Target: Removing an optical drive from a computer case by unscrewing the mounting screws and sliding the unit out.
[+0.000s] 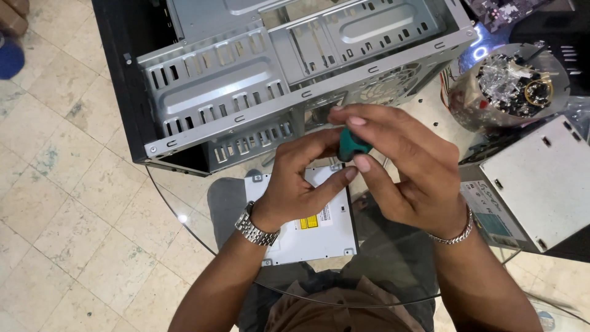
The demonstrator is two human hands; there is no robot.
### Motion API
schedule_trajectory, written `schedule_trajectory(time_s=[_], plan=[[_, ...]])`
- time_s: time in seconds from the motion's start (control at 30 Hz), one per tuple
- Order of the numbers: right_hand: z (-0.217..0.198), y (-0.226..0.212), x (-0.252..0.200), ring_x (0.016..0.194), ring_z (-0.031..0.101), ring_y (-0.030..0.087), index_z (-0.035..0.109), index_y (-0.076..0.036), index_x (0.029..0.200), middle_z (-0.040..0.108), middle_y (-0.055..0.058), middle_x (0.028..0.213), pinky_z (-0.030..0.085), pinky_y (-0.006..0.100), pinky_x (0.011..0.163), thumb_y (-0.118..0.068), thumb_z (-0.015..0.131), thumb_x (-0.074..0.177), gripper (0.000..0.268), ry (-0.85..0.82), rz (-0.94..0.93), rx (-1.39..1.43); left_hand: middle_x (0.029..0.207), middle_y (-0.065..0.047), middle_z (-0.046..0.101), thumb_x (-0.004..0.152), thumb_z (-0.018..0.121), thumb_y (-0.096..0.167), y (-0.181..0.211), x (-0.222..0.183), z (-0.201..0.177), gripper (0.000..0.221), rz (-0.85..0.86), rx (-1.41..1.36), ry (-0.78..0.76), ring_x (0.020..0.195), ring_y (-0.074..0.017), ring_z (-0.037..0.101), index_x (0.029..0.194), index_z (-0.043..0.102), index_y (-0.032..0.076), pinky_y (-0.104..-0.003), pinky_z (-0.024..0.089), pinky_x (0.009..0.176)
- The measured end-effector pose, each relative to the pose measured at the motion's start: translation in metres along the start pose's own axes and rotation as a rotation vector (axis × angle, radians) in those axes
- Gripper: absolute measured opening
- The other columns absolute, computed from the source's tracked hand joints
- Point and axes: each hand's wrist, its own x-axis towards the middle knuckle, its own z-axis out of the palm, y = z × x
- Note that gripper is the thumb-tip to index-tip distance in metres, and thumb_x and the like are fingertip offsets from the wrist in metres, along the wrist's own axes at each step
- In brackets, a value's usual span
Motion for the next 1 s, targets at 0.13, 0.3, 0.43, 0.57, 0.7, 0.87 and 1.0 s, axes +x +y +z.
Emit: schedule_trajectory(time_s=[0.13, 0.3, 0.43, 0.57, 0.7, 0.87, 1.0], plan=[[0.000, 0.007, -0.009, 0.113, 0.069, 0.045, 0.055, 0.007, 0.135, 0.063, 0.035, 0.125, 0.063, 0.047, 0.098, -0.012, 0.065, 0.104, 0.038, 0.008, 0.007, 0.014, 0.109, -0.009, 0.075, 0.095, 0.077, 0.019, -0.004, 0.000, 0.000, 0.025, 0.023, 0.049, 0.035, 0.097, -0.0209, 0.077, 0.113, 0.069, 0.003, -0.031, 0.067, 0.086], [0.002, 0.004, -0.009, 0.133, 0.071, 0.052, 0.045, 0.005, 0.147, 0.058, 0.035, 0.142, 0.068, 0.056, 0.119, -0.004, 0.052, 0.112, 0.037, -0.001, 0.042, 0.186, 0.112, -0.011, 0.076, 0.096, 0.075, 0.016, -0.002, -0.001, 0.000, 0.024, -0.002, 0.017, 0.004, 0.099, -0.0220, 0.078, 0.115, 0.070, 0.002, -0.032, 0.066, 0.087], [-0.002, 0.007, -0.011, 0.111, 0.072, 0.043, 0.054, 0.007, 0.138, 0.064, 0.032, 0.123, 0.065, 0.046, 0.097, -0.010, 0.068, 0.104, 0.040, 0.011, 0.000, 0.014, 0.108, -0.009, 0.076, 0.094, 0.076, 0.020, -0.002, 0.000, 0.000, 0.025, -0.004, 0.048, 0.006, 0.097, -0.0201, 0.077, 0.112, 0.071, 0.003, -0.031, 0.065, 0.085], [-0.004, 0.009, -0.011, 0.152, 0.054, 0.053, 0.032, 0.003, 0.158, 0.046, 0.033, 0.158, 0.056, 0.062, 0.133, -0.014, 0.049, 0.115, 0.049, -0.084, 0.013, 0.207, 0.110, -0.010, 0.077, 0.089, 0.083, 0.016, -0.003, 0.000, 0.001, 0.027, 0.006, 0.037, 0.048, 0.099, -0.0205, 0.079, 0.110, 0.072, 0.003, -0.031, 0.067, 0.090], [-0.011, 0.005, -0.010, 0.133, 0.067, 0.052, 0.043, 0.007, 0.148, 0.059, 0.036, 0.143, 0.065, 0.056, 0.118, -0.013, 0.051, 0.111, 0.043, 0.002, 0.046, 0.144, 0.105, -0.011, 0.077, 0.082, 0.089, 0.015, 0.001, -0.001, 0.002, 0.031, -0.002, 0.140, 0.137, 0.092, -0.0187, 0.078, 0.106, 0.074, 0.001, -0.029, 0.068, 0.084], [-0.013, -0.006, -0.020, 0.096, 0.071, 0.040, 0.063, 0.018, 0.115, 0.067, 0.034, 0.109, 0.068, 0.039, 0.081, 0.009, 0.065, 0.098, 0.019, 0.080, 0.169, -0.031, 0.103, -0.011, 0.078, 0.079, 0.092, 0.015, 0.003, -0.003, -0.001, 0.033, 0.068, 0.231, 0.175, 0.091, -0.0197, 0.079, 0.104, 0.074, 0.002, -0.028, 0.068, 0.081], [-0.010, -0.008, -0.046, 0.091, 0.072, 0.031, 0.069, 0.012, 0.113, 0.071, 0.023, 0.102, 0.063, 0.034, 0.078, 0.000, 0.073, 0.094, 0.023, -0.069, 0.292, -0.066, 0.103, -0.011, 0.078, 0.081, 0.090, 0.011, 0.024, 0.000, -0.002, 0.029, 0.090, 0.149, 0.189, 0.093, -0.0198, 0.080, 0.104, 0.074, 0.002, -0.029, 0.068, 0.083]])
